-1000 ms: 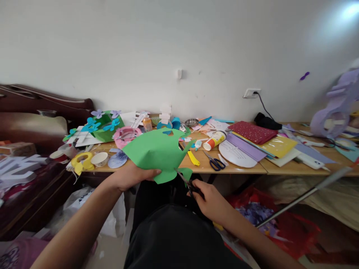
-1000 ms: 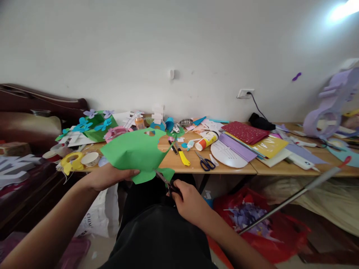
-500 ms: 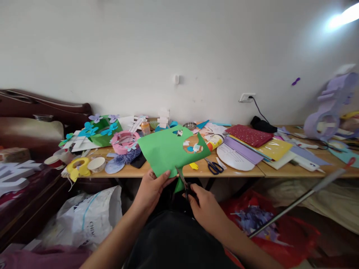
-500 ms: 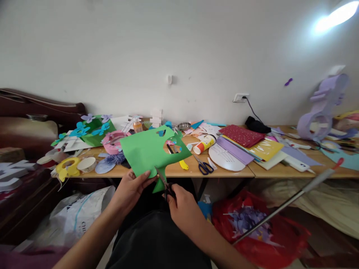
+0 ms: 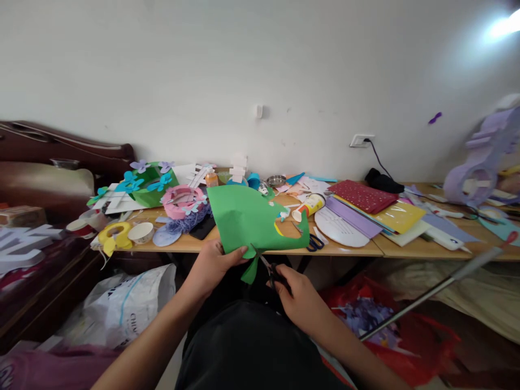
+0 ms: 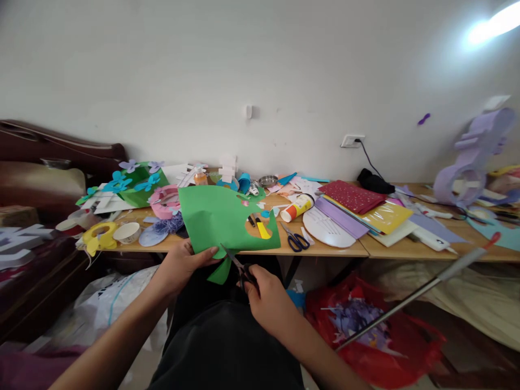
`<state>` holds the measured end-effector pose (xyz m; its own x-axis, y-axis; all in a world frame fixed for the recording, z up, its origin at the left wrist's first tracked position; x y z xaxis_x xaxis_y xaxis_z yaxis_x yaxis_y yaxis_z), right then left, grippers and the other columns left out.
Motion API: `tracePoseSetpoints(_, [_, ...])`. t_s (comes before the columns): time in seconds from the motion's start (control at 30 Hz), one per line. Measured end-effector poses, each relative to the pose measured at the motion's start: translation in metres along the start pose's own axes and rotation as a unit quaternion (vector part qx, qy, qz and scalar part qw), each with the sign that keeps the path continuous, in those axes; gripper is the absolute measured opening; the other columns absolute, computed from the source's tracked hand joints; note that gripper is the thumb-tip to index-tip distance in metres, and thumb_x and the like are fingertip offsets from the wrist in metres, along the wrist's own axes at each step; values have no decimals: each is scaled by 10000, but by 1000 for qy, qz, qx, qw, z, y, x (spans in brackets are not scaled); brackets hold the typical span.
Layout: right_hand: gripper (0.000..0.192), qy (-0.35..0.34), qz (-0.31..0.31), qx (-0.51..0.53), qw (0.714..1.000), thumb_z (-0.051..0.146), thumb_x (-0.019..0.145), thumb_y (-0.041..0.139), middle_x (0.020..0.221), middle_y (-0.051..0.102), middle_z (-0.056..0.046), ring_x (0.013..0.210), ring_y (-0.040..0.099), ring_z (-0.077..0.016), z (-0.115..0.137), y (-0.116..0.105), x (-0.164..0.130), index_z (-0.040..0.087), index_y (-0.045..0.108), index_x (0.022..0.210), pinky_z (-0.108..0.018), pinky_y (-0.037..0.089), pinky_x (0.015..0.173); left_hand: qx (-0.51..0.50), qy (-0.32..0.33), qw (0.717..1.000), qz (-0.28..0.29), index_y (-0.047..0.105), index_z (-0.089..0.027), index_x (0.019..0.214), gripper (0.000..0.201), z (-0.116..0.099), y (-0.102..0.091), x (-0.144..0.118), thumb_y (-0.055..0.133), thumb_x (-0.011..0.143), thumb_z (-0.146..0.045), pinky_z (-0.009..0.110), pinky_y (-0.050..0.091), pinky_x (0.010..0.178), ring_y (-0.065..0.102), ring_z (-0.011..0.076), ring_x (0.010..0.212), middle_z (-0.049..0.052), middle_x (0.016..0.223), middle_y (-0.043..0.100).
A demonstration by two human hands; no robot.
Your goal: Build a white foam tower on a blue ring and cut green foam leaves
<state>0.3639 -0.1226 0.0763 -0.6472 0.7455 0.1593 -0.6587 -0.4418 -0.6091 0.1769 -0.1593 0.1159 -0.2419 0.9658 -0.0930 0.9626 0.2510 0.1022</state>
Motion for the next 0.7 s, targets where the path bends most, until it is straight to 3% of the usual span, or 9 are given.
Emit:
tracePoseSetpoints(0.47, [104, 10, 25, 100, 995, 175, 905, 467, 884, 649, -45, 800, 627, -180, 1, 1, 1, 190, 564, 938, -270, 463, 703, 17, -9, 1000, 20, 750, -165, 885, 399, -13, 4, -2, 887, 631, -441, 400, 596, 872, 737, 264, 865, 53, 908, 781])
tracePoseSetpoints(0.7, [99, -13, 18, 40, 999, 180, 896, 464, 858, 652, -46, 792, 615, -189, 4, -7, 5, 195, 557, 865, -298, 456, 727, 79, 14, 996, 27, 760, -170, 890, 373, -20, 3, -2, 836, 684, -472, 372, 590, 787, 724, 265, 824, 67, 903, 778])
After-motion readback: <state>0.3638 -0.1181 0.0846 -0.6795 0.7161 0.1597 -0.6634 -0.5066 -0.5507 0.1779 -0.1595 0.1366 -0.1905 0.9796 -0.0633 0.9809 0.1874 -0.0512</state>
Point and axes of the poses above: each hand's wrist, its own x-axis towards the middle knuckle, its own y-axis out of the palm, z = x × y, the point moved 7 cm from there along x, towards the middle knuckle
